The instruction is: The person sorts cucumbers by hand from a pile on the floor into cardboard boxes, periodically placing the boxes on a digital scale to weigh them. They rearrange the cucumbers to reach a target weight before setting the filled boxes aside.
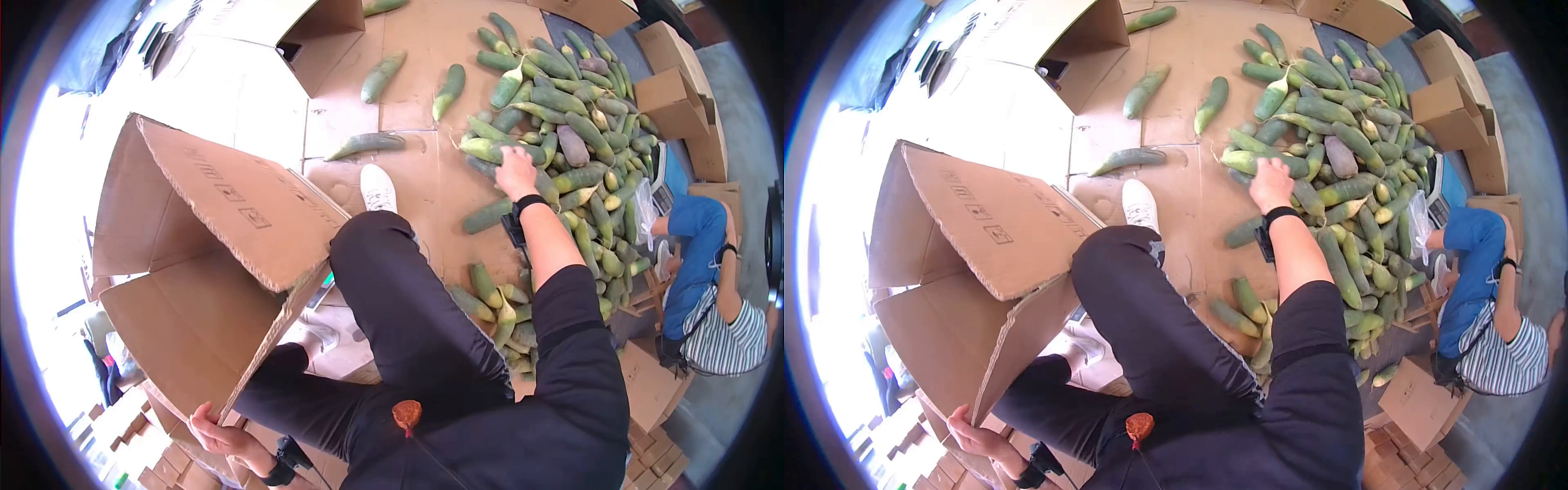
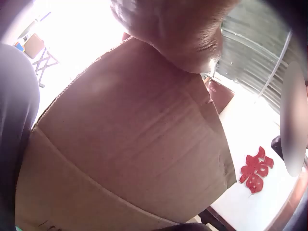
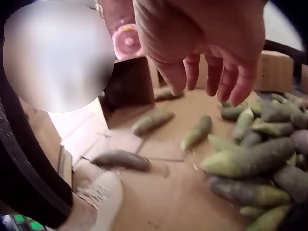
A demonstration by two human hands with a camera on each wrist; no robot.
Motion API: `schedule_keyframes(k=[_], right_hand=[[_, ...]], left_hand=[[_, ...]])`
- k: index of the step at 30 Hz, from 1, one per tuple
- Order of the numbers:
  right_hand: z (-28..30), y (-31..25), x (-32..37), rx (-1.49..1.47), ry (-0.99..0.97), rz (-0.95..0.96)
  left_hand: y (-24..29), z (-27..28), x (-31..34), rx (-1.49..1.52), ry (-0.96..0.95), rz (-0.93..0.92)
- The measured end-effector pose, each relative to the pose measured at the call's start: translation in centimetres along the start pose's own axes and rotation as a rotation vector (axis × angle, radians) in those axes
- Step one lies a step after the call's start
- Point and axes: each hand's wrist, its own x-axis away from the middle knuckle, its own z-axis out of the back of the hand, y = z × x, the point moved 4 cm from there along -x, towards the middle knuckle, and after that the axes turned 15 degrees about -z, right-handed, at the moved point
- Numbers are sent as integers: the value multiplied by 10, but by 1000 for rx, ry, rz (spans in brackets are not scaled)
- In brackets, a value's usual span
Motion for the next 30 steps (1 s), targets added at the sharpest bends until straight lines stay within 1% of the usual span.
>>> schedule_keyframes(k=[1, 3, 6, 7, 9, 11, 12, 13, 15, 16, 17, 19, 20, 22, 23, 25, 27, 29, 30], right_hand=[[-7, 10, -11, 69, -22, -60], [-11, 21, -24, 146, -18, -91], [-19, 32, -49, 209, 47, -68], [-23, 36, -57, 243, 72, -59], [-26, 40, -72, 314, 14, -79], [-29, 43, -79, 370, 45, -78], [-31, 44, -82, 398, 7, -95], [-35, 46, -84, 377, -16, -116], [-41, 49, -82, 366, -83, -176], [-42, 46, -81, 431, -20, -162], [-44, 44, -81, 414, 103, -136], [-54, 48, -78, 457, 134, -151], [-51, 45, -71, 415, 174, -165], [-66, 52, -65, 361, 93, -175], [-73, 56, -58, 349, 35, -186], [-69, 55, -35, 180, -144, -295], [-71, 53, -12, 15, -255, -324], [-80, 48, 10, -188, -308, -370], [-92, 52, 17, -290, -331, -377]], left_hand=[[2, 0, -1, -10, -12, 23], [1, 0, -1, -26, -31, 18], [-6, 1, 2, 5, -77, 124], [-8, 2, 2, -4, -77, 126], [-10, 1, 0, -41, -101, 110], [-12, 0, 1, -17, -71, 126], [-15, 1, 2, -7, -56, 172], [-18, 2, 4, 4, -39, 217], [-17, 2, 2, -8, -48, 204], [-16, 1, 2, -8, -61, 190], [-17, -1, 2, -12, -54, 192], [-20, 1, 1, 13, -49, 151], [-20, 2, 1, 8, -45, 154], [-23, 0, 3, 65, 11, 302], [-22, 1, 2, 60, 15, 303], [-14, -1, -2, -26, -63, 192], [-14, -1, -2, -1, -26, 187], [-5, -3, -7, -80, -118, 32], [-4, -1, -7, -128, -130, 60]])
